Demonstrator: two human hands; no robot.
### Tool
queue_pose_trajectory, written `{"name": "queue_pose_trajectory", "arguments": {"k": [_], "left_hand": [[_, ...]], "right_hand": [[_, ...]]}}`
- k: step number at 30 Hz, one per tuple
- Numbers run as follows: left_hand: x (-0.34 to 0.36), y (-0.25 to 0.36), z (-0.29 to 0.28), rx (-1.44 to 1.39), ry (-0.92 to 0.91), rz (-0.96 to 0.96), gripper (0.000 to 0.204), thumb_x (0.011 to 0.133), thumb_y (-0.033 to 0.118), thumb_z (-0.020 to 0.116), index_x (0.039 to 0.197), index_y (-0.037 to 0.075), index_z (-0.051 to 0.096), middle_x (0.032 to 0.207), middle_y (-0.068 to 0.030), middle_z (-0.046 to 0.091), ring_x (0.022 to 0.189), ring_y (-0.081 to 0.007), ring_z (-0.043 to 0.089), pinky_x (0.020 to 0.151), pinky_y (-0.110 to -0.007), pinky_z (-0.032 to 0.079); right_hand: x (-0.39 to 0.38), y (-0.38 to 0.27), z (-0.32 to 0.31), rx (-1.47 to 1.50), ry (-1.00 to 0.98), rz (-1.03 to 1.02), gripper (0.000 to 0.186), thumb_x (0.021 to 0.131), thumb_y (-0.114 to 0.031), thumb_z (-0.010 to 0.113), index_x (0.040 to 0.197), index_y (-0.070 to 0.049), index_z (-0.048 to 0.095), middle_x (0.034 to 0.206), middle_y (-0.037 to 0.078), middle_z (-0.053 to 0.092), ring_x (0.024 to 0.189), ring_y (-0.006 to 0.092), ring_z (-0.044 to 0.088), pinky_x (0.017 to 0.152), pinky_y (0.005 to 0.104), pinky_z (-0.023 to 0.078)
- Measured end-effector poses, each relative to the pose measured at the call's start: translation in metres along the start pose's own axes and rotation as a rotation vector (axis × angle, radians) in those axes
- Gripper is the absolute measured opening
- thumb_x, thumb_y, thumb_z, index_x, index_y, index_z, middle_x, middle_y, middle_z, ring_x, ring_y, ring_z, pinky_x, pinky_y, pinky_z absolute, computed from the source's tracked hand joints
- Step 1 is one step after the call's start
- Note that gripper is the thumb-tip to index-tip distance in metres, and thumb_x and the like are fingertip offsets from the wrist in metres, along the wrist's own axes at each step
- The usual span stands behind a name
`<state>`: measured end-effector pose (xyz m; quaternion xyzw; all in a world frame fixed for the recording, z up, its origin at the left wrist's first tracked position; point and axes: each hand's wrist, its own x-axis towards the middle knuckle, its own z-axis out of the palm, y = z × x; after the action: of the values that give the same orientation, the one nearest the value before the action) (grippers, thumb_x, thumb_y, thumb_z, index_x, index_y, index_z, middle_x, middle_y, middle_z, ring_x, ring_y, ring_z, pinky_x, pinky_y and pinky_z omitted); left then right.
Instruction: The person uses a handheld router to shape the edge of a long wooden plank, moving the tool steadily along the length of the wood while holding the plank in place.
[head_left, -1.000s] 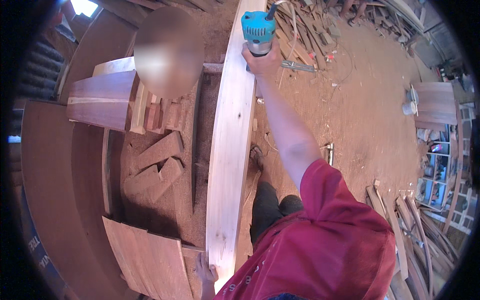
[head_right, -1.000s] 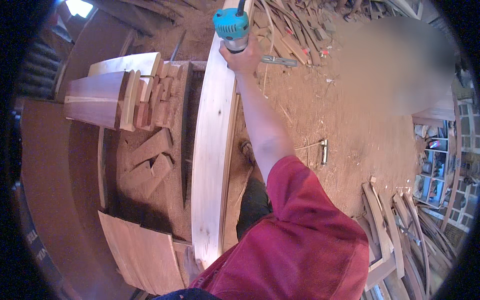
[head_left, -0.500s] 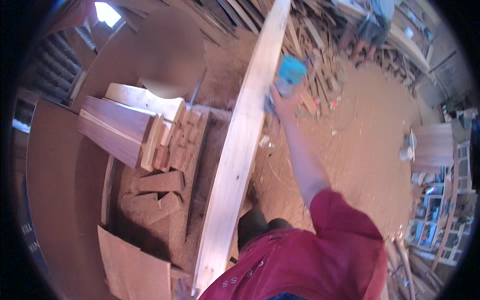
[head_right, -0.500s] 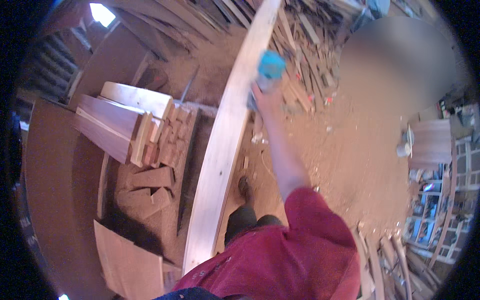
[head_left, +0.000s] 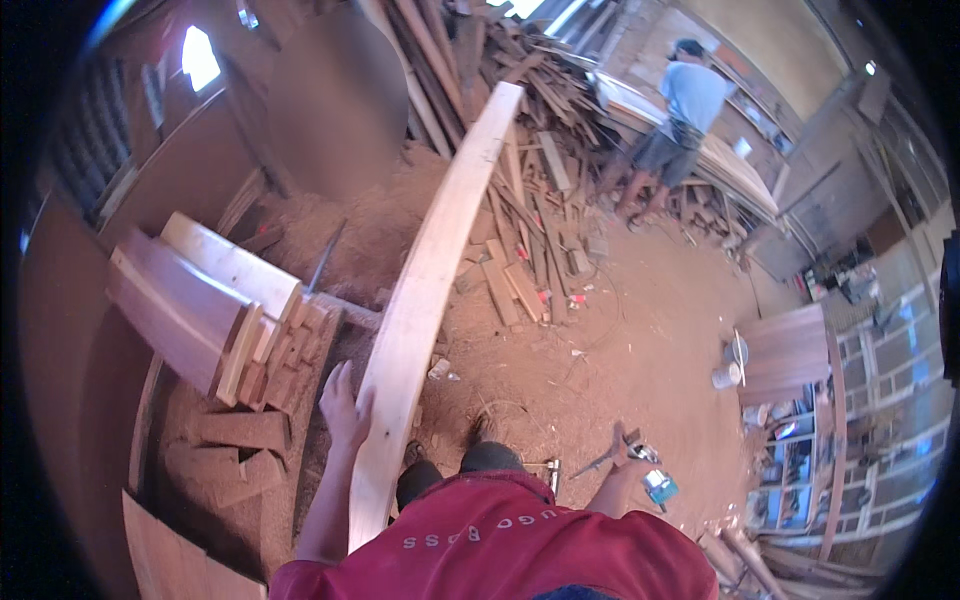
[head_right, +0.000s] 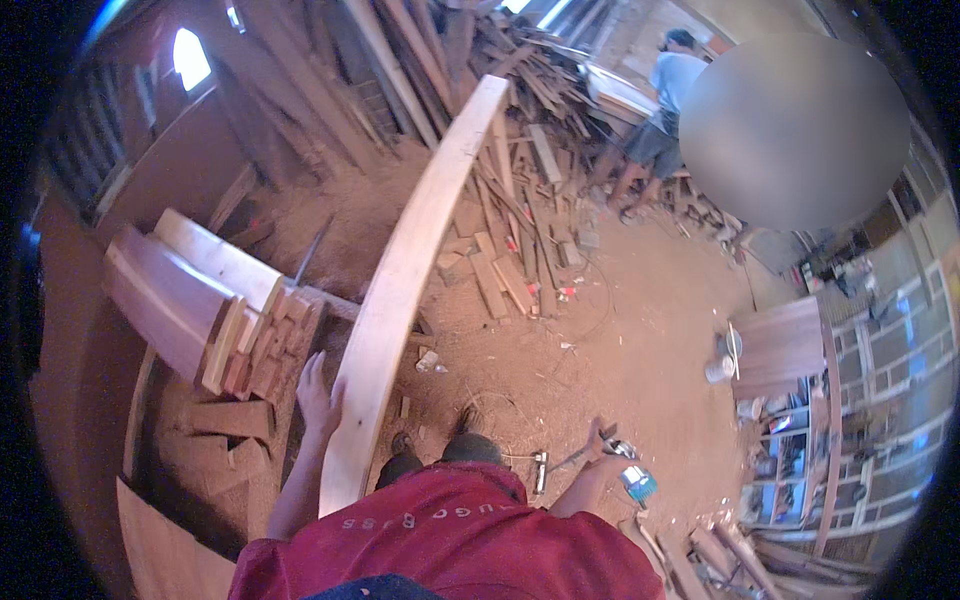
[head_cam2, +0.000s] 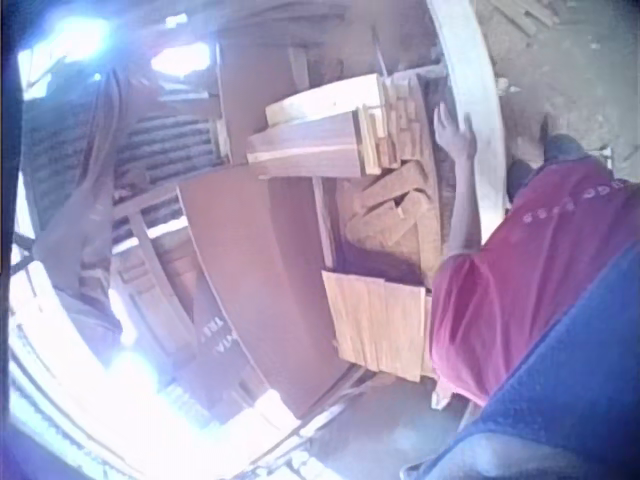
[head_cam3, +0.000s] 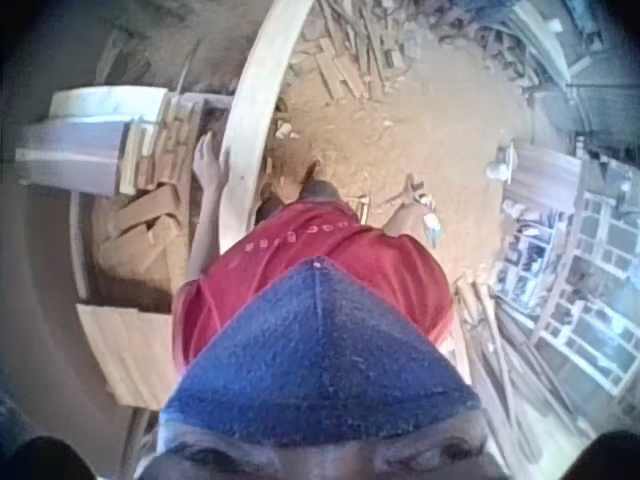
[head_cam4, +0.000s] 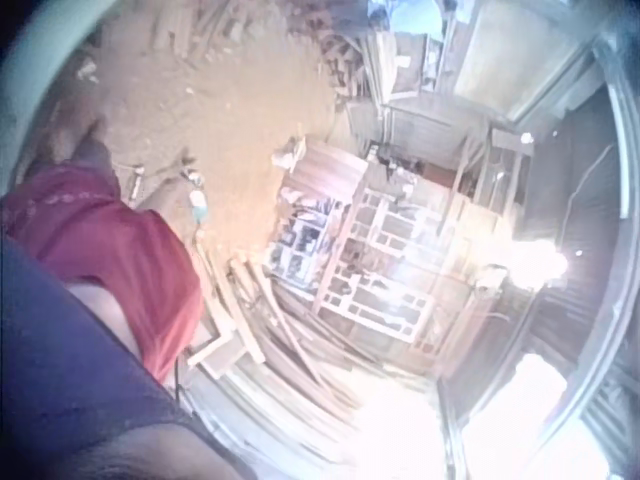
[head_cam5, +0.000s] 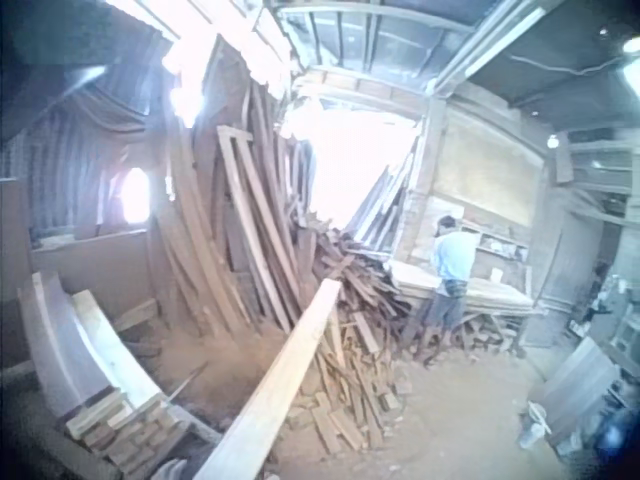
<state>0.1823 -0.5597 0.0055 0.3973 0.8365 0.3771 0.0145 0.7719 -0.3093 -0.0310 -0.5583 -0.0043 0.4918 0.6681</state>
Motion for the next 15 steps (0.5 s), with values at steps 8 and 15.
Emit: {"name": "queue_pose_trajectory", "arguments": {"k": [8, 15], "left_hand": [[0.186, 0.150, 0.147, 0.270, -0.189, -0.114, 0.113, 0.076, 0.070, 0.079, 0.165, 0.019, 0.030, 0.168, -0.0277, 0.025, 0.156, -0.0522, 0.021, 0.117, -0.075, 0.022], [0.236, 0.193, 0.213, 0.663, -0.334, -0.451, 0.136, 0.068, 0.070, 0.086, 0.171, 0.022, 0.011, 0.169, -0.0384, 0.011, 0.156, -0.0577, 0.015, 0.110, -0.083, 0.027]], "right_hand": [[0.056, -0.060, -0.063, 0.147, 0.201, -0.026, 0.050, 0.091, -0.054, 0.074, 0.115, -0.012, 0.063, 0.100, 0.009, 0.063, 0.094, 0.0247, 0.062, 0.089, 0.0432, 0.055], [0.155, -0.063, -0.036, 0.224, 0.227, 0.087, 0.053, 0.089, -0.054, 0.075, 0.117, -0.011, 0.061, 0.103, 0.010, 0.061, 0.097, 0.0253, 0.060, 0.091, 0.0439, 0.053]]}}
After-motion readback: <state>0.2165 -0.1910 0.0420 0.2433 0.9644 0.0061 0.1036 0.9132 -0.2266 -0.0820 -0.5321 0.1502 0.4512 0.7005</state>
